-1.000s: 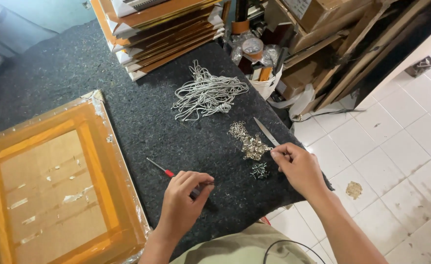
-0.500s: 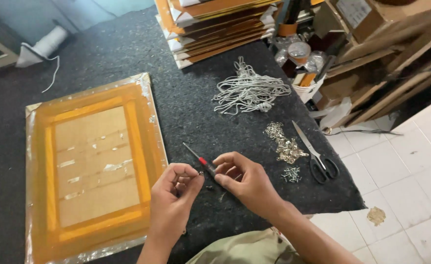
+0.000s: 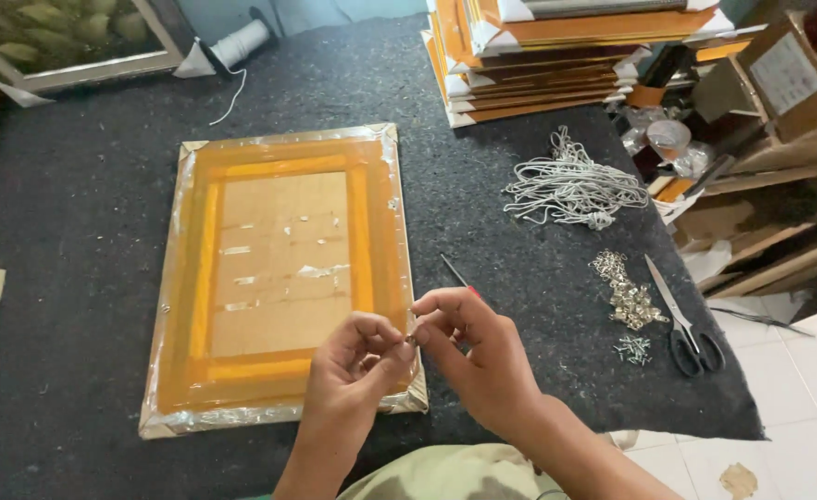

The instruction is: Attaching a hanging wire to the back of a picture frame using screws and a screwdriver.

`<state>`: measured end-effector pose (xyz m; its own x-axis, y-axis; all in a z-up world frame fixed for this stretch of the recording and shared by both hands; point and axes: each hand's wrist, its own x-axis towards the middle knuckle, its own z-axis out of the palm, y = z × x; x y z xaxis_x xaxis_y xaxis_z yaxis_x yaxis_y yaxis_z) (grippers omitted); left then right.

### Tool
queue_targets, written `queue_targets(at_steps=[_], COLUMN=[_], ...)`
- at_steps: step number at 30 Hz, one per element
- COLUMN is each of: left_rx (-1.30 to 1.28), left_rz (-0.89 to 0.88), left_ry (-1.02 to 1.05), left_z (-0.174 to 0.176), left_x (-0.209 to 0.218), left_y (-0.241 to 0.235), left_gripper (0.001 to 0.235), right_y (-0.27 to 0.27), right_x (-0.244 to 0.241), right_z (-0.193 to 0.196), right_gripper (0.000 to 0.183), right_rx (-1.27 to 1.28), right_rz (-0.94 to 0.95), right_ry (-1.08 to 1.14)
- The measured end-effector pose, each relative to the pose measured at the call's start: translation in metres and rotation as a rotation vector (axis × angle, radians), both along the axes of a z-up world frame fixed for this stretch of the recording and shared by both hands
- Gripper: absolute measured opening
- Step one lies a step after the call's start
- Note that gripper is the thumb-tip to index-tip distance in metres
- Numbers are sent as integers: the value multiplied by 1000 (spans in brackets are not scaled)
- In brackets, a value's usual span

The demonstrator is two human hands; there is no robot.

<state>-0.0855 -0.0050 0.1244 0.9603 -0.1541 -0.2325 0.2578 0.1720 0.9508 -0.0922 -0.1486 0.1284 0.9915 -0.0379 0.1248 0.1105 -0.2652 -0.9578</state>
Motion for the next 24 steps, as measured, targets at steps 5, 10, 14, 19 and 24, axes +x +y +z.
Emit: queue_targets(at_steps=[5,10,14,19,24], left_rx=[44,339,366,415,353], left_rz=[-36,-114,-130,-148,-141], left_ry=[-92,-391,-648,-756,-780], left_z=[8,24,33,45,46], left_x=[-1,4,10,15,21], left_y=[17,27,34,40,42], left_gripper=[12,9,10,5,4], right_y=[17,26,32,38,41], right_x=[-8,-13,-13,-12,-11], right_z=[5,13,17,32,36], right_gripper=[13,13,16,22,21], right_rx=[-54,-43,28,-30,-49], right_rz=[-71,-76,-90,-115,-145], right_ry=[-7,-142,-124,-175,-211])
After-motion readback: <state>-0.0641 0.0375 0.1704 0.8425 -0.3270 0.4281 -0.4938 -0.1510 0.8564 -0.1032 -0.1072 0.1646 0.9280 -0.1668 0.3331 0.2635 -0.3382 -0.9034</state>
